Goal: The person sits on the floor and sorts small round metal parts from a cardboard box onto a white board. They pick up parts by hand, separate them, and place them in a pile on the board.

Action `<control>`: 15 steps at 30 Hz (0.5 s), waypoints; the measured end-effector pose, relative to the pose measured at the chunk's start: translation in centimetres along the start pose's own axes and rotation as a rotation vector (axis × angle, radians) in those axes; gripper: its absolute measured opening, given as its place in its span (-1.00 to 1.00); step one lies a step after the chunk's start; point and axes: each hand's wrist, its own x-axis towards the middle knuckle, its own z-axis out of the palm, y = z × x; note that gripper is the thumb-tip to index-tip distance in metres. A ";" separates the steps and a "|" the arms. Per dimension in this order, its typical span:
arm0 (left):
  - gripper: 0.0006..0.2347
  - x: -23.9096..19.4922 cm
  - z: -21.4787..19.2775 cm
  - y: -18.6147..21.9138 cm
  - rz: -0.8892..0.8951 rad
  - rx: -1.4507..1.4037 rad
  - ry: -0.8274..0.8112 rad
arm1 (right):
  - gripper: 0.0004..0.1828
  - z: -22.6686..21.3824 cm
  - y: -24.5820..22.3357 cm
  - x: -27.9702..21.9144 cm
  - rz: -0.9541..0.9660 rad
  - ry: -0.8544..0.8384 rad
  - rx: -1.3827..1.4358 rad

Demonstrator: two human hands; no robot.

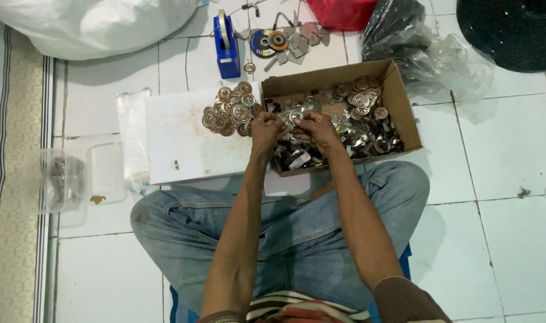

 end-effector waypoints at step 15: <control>-0.72 -2.2 -1.7 2.8 0.282 -0.136 0.346 | -0.40 7.1 1.2 0.3 -0.075 -0.039 0.112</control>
